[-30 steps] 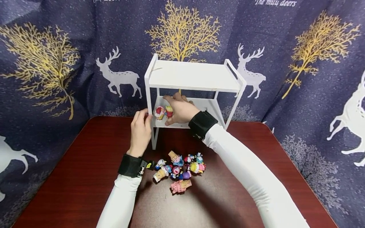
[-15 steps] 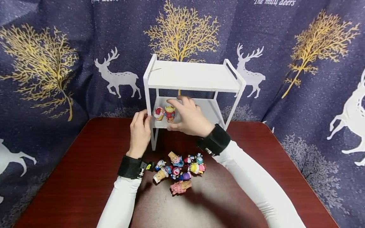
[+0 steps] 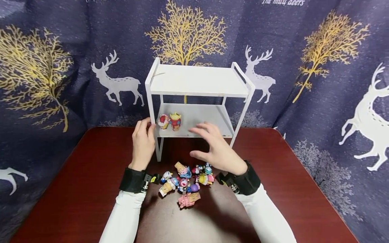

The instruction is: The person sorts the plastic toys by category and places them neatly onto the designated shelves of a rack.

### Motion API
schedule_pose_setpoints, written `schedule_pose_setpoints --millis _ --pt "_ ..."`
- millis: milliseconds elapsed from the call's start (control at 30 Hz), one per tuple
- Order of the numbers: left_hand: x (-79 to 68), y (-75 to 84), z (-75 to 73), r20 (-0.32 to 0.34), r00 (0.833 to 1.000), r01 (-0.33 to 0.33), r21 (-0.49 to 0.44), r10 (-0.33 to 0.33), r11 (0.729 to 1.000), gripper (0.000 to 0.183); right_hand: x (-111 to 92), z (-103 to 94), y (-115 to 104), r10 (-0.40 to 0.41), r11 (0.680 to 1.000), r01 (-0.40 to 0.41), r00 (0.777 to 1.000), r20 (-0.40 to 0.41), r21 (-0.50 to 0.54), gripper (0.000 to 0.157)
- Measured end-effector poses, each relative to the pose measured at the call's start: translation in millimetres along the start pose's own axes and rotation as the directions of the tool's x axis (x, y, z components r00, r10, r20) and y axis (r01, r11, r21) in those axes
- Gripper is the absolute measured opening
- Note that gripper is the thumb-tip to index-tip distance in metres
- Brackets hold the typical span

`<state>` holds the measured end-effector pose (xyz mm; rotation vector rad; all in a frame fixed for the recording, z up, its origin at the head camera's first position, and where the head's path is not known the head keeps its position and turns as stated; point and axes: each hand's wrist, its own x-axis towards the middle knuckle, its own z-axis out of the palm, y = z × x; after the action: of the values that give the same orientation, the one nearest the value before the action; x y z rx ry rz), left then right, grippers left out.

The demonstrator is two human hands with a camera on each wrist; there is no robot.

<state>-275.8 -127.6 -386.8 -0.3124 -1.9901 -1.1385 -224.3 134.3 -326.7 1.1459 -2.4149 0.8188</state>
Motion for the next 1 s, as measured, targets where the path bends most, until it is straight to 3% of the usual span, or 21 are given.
schedule_pose_setpoints --millis 300,533,633,867,1000 --pt "2.4 -2.1 -1.8 0.012 1.0 -0.028 0.006 0.028 1.0 0.024 -22.6 30.0 -11.6 -0.16 0.985 0.165 0.982 0.101 -0.047 0.057" --pt "1.1 -1.5 -2.1 0.013 1.0 -0.014 0.005 0.014 1.0 0.023 -30.0 45.6 -21.4 -0.132 0.984 0.16 0.946 0.296 -0.073 0.047" --pt "1.7 -0.5 -1.6 0.015 1.0 -0.009 0.005 0.009 1.0 0.023 -33.7 55.4 -22.8 -0.122 0.982 0.168 0.909 0.399 -0.083 0.043" --pt "1.1 0.0 -3.2 0.016 1.0 -0.01 0.012 0.01 1.0 0.023 -43.8 86.8 -25.3 -0.117 0.97 0.222 0.79 0.603 -0.103 0.039" --pt "0.3 1.1 -5.0 0.024 1.0 -0.009 0.011 0.009 1.0 0.022 -48.5 102.5 -26.7 -0.114 0.954 0.266 0.75 0.651 -0.139 0.028"
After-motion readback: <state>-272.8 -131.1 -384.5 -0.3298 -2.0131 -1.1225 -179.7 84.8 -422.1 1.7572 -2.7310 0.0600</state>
